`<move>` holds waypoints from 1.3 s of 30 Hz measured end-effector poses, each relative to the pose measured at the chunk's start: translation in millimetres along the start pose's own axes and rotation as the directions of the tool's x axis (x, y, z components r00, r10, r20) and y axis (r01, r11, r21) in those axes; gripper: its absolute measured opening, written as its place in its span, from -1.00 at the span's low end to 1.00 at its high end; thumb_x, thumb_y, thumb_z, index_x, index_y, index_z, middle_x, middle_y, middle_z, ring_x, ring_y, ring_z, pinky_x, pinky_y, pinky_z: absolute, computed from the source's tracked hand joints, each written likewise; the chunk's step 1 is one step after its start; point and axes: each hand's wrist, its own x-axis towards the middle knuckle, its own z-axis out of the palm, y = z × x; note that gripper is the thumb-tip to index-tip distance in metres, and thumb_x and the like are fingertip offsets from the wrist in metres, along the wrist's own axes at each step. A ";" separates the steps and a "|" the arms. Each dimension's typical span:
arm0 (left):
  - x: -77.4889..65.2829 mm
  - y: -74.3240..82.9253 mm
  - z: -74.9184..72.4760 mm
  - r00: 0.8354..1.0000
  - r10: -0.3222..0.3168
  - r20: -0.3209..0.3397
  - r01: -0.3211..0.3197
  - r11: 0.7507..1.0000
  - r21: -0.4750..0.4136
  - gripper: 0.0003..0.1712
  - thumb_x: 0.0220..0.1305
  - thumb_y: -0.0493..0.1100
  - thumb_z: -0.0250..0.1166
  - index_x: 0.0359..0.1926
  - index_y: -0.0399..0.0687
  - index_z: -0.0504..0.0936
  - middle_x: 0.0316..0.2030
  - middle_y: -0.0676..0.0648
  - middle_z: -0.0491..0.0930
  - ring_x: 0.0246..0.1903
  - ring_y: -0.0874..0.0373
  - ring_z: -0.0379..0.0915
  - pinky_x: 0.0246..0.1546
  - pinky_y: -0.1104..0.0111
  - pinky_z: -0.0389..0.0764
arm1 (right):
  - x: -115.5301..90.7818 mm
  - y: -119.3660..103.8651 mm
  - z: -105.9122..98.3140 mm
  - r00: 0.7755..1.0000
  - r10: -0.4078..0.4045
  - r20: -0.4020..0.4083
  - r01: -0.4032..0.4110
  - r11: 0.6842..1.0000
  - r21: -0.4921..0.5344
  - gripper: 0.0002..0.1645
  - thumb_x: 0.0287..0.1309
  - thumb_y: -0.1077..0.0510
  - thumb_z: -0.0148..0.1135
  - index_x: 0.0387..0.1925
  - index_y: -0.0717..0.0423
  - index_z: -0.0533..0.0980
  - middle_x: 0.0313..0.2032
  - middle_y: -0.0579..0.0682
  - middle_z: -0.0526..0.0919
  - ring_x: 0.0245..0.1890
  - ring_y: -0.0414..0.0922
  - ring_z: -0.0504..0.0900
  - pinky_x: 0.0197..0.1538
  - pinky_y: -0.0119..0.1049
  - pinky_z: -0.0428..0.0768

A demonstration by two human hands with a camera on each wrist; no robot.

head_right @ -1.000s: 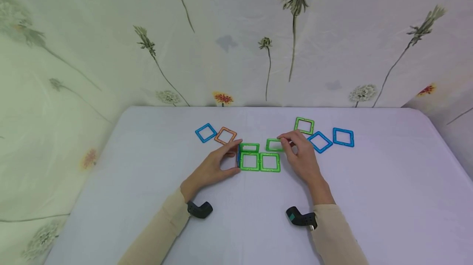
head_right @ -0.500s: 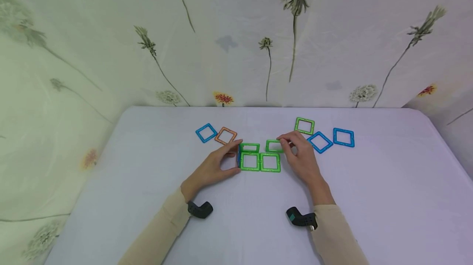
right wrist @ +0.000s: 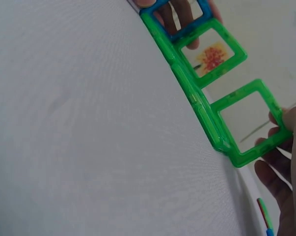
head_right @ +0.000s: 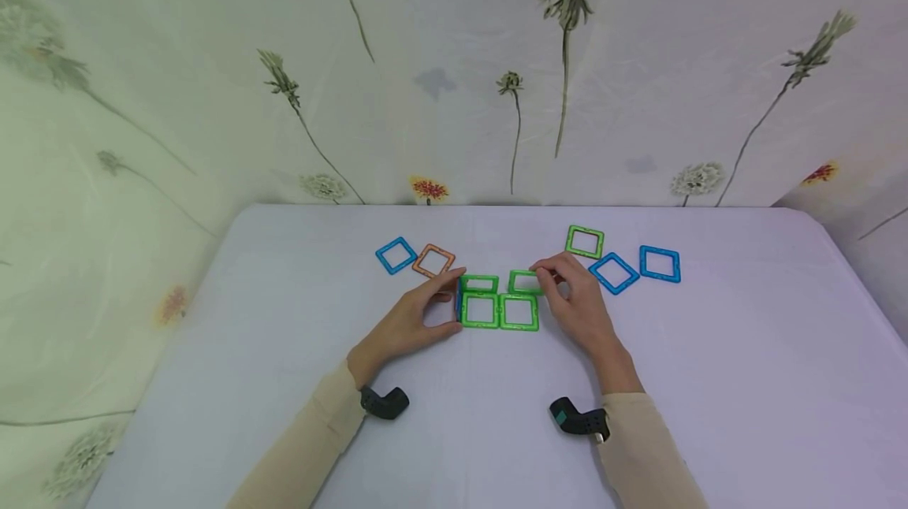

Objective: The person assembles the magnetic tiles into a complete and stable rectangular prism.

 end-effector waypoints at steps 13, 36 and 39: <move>-0.1 -2.1 -0.1 1.000 0.008 0.001 -0.008 1.000 0.003 -0.06 0.11 -0.12 0.39 0.44 0.19 0.08 0.25 0.09 0.36 0.09 0.27 0.42 0.16 0.51 0.47 | -2.8 10.5 1.9 0.999 0.030 0.039 -0.031 0.999 0.029 -0.85 0.25 0.28 0.12 -0.21 0.08 0.59 -0.26 -0.02 0.61 -0.22 -0.31 0.52 -0.06 -0.71 0.42; 0.1 0.0 0.1 1.000 -0.009 0.001 0.009 1.000 0.011 -0.04 0.10 -0.13 0.40 0.44 0.20 0.08 0.25 0.10 0.36 0.09 0.26 0.43 0.16 0.50 0.47 | -3.4 8.9 2.0 0.997 0.043 0.072 -0.047 0.997 0.056 -0.86 0.28 0.24 0.10 -0.22 0.06 0.58 -0.26 -0.12 0.58 -0.21 -0.35 0.49 -0.05 -0.69 0.47; 0.1 -0.6 0.1 1.000 -0.006 0.002 0.006 1.000 0.012 -0.05 0.12 -0.12 0.39 0.44 0.23 0.07 0.26 0.10 0.35 0.10 0.27 0.42 0.16 0.50 0.47 | -3.0 8.8 1.8 0.996 0.041 0.076 -0.045 0.997 0.058 -0.86 0.28 0.25 0.10 -0.22 0.09 0.58 -0.25 -0.12 0.58 -0.20 -0.35 0.50 -0.05 -0.69 0.47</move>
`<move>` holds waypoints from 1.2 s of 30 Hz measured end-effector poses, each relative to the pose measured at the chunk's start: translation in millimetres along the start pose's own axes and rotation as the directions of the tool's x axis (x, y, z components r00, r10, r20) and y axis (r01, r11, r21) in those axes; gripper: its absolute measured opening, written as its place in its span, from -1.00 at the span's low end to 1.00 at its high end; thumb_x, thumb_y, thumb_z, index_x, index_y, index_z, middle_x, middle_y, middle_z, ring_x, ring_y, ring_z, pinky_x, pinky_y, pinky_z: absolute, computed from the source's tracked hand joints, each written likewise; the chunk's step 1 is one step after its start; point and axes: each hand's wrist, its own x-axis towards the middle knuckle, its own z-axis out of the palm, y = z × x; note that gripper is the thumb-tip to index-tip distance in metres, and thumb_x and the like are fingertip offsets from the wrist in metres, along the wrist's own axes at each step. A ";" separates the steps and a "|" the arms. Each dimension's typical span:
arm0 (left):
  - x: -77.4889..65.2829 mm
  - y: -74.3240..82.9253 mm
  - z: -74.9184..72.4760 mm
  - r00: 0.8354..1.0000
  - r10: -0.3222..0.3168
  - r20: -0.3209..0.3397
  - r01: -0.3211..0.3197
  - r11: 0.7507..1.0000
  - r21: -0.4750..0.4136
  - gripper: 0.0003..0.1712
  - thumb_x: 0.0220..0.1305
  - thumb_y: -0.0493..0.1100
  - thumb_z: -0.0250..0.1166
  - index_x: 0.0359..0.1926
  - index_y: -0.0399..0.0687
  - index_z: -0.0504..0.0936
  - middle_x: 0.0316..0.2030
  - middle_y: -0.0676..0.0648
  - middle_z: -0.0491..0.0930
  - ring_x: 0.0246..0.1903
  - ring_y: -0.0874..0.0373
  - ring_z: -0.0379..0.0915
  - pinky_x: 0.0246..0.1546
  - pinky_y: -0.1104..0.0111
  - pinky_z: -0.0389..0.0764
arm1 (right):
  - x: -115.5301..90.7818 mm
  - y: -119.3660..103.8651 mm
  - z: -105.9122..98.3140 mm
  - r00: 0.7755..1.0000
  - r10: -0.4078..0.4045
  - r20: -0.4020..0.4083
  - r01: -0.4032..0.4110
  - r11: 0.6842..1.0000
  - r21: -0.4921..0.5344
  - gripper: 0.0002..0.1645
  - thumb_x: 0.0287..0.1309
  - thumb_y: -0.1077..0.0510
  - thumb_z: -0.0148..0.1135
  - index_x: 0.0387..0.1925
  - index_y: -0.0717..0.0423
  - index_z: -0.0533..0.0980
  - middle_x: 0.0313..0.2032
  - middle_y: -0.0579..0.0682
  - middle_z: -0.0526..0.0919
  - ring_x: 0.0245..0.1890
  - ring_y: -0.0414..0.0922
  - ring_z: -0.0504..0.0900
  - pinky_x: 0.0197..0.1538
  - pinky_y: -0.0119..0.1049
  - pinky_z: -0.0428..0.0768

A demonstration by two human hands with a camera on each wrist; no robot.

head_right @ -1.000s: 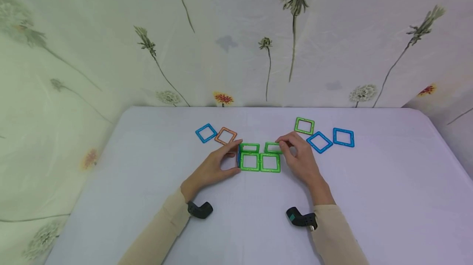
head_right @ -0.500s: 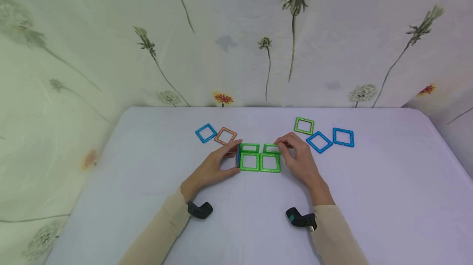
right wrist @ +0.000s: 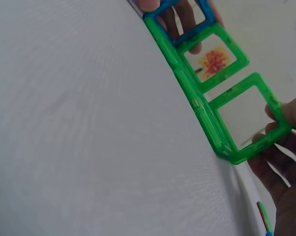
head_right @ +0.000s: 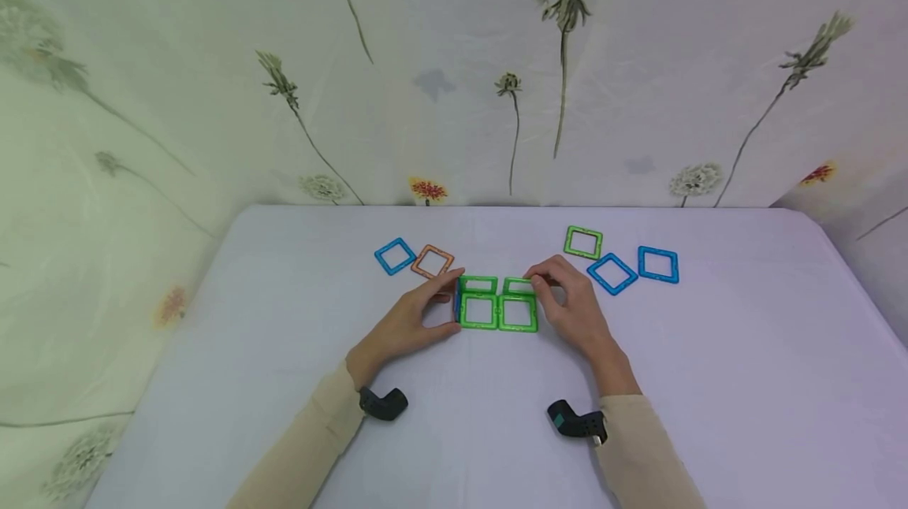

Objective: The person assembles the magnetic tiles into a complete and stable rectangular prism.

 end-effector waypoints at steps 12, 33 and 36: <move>-0.2 -3.0 1.2 1.000 0.012 0.000 -0.012 1.000 0.004 -0.05 0.12 -0.12 0.39 0.45 0.21 0.07 0.28 0.12 0.33 0.11 0.26 0.42 0.16 0.49 0.47 | -1.0 -0.1 0.6 1.000 0.011 0.009 -0.011 1.000 -0.004 -0.86 0.28 0.23 0.11 -0.20 0.07 0.58 -0.24 -0.14 0.58 -0.17 -0.36 0.50 -0.03 -0.68 0.48; 0.8 -6.7 2.7 0.999 0.048 -0.008 -0.048 0.999 -0.003 -0.06 0.12 -0.13 0.39 0.44 0.14 0.09 0.27 0.10 0.34 0.11 0.27 0.41 0.16 0.52 0.47 | -0.2 -0.9 2.5 1.000 -0.014 0.015 0.014 1.000 0.012 -0.85 0.26 0.25 0.12 -0.20 0.04 0.59 -0.24 -0.11 0.60 -0.17 -0.34 0.52 -0.02 -0.66 0.49; 0.7 -6.7 3.1 0.999 0.049 -0.009 -0.049 0.999 -0.003 -0.06 0.11 -0.13 0.39 0.44 0.14 0.09 0.28 0.10 0.33 0.12 0.27 0.41 0.16 0.53 0.47 | -0.5 -0.8 2.5 1.000 -0.009 0.016 0.009 1.000 0.011 -0.85 0.26 0.25 0.12 -0.20 0.02 0.59 -0.24 -0.16 0.59 -0.17 -0.34 0.53 -0.03 -0.66 0.50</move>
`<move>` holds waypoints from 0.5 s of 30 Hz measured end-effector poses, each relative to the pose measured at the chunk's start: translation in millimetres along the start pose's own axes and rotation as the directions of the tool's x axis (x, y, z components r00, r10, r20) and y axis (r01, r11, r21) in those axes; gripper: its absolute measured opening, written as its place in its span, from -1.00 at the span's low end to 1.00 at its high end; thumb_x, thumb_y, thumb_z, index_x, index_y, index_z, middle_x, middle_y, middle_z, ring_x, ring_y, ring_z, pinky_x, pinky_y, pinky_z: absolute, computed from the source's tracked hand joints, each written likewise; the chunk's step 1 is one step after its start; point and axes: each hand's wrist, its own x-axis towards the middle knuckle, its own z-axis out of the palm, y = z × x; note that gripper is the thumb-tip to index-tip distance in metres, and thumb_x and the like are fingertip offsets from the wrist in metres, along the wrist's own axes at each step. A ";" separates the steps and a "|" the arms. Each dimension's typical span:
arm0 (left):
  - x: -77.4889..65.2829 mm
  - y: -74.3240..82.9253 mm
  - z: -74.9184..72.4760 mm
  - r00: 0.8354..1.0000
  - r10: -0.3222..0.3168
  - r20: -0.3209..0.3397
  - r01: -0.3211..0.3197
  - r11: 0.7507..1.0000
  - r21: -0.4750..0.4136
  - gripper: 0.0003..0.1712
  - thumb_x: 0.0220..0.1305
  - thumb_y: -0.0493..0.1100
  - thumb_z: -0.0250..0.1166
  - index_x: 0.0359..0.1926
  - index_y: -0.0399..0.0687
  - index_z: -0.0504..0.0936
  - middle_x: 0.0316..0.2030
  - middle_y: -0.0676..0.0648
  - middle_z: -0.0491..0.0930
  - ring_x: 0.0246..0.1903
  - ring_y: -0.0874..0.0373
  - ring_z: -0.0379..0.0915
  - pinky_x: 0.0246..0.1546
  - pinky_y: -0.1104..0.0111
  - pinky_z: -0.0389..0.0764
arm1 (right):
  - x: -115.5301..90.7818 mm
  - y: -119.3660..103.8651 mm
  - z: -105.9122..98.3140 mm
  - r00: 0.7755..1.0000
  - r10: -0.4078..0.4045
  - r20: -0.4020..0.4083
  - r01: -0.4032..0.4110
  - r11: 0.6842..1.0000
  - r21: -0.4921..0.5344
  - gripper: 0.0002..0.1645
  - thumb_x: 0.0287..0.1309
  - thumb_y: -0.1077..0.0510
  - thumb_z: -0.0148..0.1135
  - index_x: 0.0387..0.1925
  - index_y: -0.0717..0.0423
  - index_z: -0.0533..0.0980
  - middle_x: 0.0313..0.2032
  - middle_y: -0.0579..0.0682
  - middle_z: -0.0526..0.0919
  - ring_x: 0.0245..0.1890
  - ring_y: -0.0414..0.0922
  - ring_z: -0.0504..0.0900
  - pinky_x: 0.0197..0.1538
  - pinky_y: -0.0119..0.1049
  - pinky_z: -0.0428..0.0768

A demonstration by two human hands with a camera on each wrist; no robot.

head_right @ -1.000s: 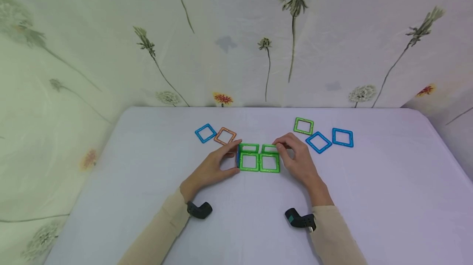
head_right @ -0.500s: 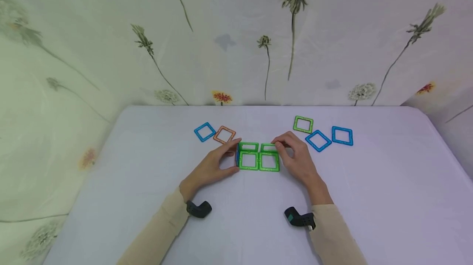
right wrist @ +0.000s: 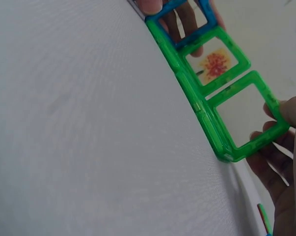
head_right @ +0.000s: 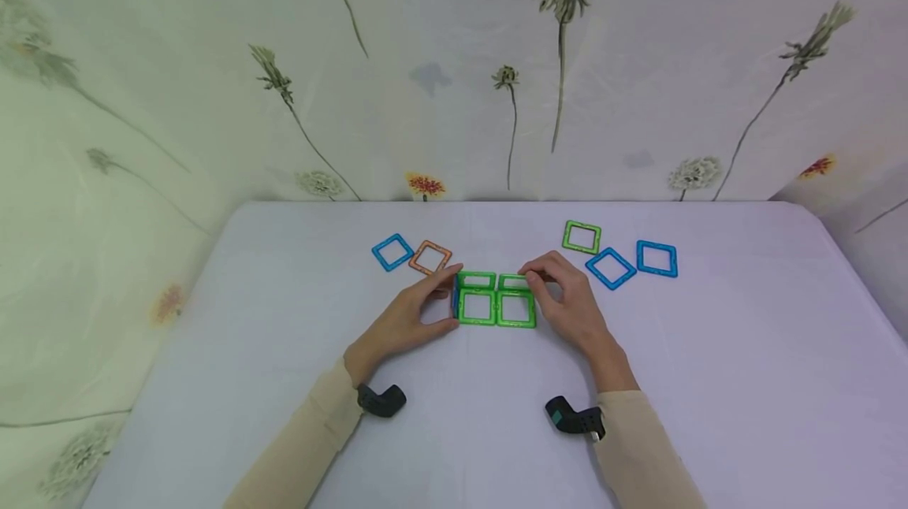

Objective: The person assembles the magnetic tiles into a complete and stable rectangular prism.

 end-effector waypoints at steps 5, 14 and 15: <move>0.2 0.2 -0.7 1.000 0.004 0.004 -0.004 1.000 0.001 -0.06 0.12 -0.12 0.39 0.44 0.13 0.09 0.28 0.08 0.34 0.12 0.26 0.41 0.16 0.51 0.47 | 0.3 0.4 0.4 1.000 -0.008 0.000 0.008 1.000 -0.002 -0.85 0.27 0.25 0.12 -0.20 0.03 0.59 -0.25 -0.16 0.58 -0.19 -0.32 0.53 -0.03 -0.67 0.50; -0.1 0.7 -1.0 1.000 0.000 0.001 0.000 1.000 0.011 -0.06 0.11 -0.12 0.39 0.44 0.16 0.09 0.27 0.08 0.35 0.11 0.25 0.42 0.15 0.51 0.48 | 0.0 1.6 2.5 1.000 -0.018 0.007 0.018 1.000 -0.004 -0.84 0.27 0.26 0.11 -0.18 0.05 0.58 -0.23 -0.10 0.59 -0.18 -0.34 0.52 -0.02 -0.68 0.49; -0.1 0.8 -0.9 1.000 -0.001 0.000 0.001 1.000 0.011 -0.06 0.12 -0.12 0.39 0.44 0.16 0.09 0.27 0.08 0.34 0.11 0.25 0.42 0.15 0.51 0.48 | 0.1 1.1 2.4 1.000 -0.010 0.009 0.010 1.000 -0.001 -0.84 0.27 0.25 0.12 -0.18 0.03 0.58 -0.23 -0.12 0.59 -0.18 -0.34 0.52 -0.02 -0.68 0.49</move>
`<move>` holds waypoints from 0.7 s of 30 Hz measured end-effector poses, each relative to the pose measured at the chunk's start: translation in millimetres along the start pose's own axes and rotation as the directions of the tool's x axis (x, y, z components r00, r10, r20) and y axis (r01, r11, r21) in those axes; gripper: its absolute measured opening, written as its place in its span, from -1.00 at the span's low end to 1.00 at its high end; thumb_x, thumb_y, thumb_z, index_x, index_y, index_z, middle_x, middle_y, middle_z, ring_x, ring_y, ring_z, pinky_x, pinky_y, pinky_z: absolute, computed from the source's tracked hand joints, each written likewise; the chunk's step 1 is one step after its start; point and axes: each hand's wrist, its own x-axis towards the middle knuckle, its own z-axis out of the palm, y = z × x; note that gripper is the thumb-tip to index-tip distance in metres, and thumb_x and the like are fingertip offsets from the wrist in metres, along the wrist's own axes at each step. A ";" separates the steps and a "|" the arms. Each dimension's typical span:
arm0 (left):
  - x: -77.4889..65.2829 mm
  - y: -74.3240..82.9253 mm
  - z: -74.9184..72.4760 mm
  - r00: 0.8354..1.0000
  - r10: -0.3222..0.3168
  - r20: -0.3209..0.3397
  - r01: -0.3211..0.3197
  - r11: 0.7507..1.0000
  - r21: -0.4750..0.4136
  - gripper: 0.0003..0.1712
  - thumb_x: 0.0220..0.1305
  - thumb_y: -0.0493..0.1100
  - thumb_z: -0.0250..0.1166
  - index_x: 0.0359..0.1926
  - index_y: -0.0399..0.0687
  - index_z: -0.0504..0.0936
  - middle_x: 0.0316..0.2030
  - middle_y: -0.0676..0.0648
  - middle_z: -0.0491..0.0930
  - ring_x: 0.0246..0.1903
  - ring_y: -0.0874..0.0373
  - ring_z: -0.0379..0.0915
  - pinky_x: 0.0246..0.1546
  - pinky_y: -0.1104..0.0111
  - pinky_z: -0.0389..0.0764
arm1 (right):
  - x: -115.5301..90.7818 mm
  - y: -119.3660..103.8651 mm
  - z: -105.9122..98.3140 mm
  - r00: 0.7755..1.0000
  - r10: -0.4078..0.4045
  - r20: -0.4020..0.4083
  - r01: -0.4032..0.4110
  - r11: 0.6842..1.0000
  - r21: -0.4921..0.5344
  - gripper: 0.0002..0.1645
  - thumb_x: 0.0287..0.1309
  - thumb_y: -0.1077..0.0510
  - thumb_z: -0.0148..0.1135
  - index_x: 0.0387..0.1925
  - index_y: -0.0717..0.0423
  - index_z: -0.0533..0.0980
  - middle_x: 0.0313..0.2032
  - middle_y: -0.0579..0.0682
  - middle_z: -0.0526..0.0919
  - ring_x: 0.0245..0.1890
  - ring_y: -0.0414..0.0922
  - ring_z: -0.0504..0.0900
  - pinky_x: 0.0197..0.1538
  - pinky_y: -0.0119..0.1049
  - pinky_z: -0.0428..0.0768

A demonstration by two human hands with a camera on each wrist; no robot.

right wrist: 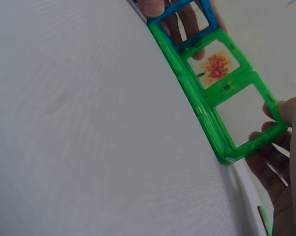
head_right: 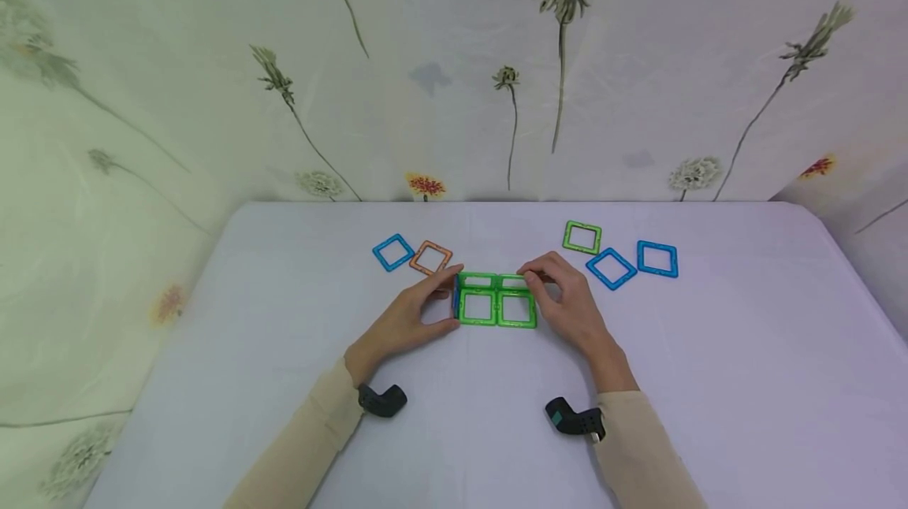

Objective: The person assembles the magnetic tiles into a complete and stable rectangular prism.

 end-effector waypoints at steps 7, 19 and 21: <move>-0.2 0.9 -0.1 1.000 -0.005 0.003 0.005 1.000 -0.008 -0.06 0.12 -0.13 0.39 0.44 0.17 0.08 0.27 0.09 0.35 0.11 0.26 0.42 0.15 0.51 0.48 | 0.0 -3.7 -0.6 1.000 0.015 0.004 -0.015 1.000 -0.006 -0.84 0.27 0.24 0.12 -0.17 0.01 0.58 -0.22 -0.15 0.58 -0.17 -0.35 0.51 -0.01 -0.69 0.48; -0.1 1.1 -0.4 1.000 0.001 0.004 -0.001 1.000 -0.010 -0.06 0.12 -0.14 0.39 0.44 0.14 0.09 0.26 0.09 0.35 0.12 0.27 0.40 0.16 0.52 0.46 | 0.3 -3.8 -0.3 1.000 0.004 0.003 -0.004 1.000 -0.002 -0.83 0.27 0.25 0.11 -0.17 0.02 0.58 -0.22 -0.12 0.59 -0.17 -0.31 0.52 0.00 -0.69 0.47; 0.1 1.2 -0.5 1.000 0.003 0.005 -0.003 1.000 -0.008 -0.06 0.12 -0.14 0.39 0.44 0.15 0.08 0.26 0.08 0.35 0.12 0.27 0.41 0.16 0.52 0.46 | 0.0 -3.1 -1.0 1.000 0.017 0.007 -0.017 1.000 -0.002 -0.84 0.28 0.23 0.11 -0.17 0.02 0.58 -0.22 -0.14 0.59 -0.16 -0.33 0.51 0.01 -0.67 0.46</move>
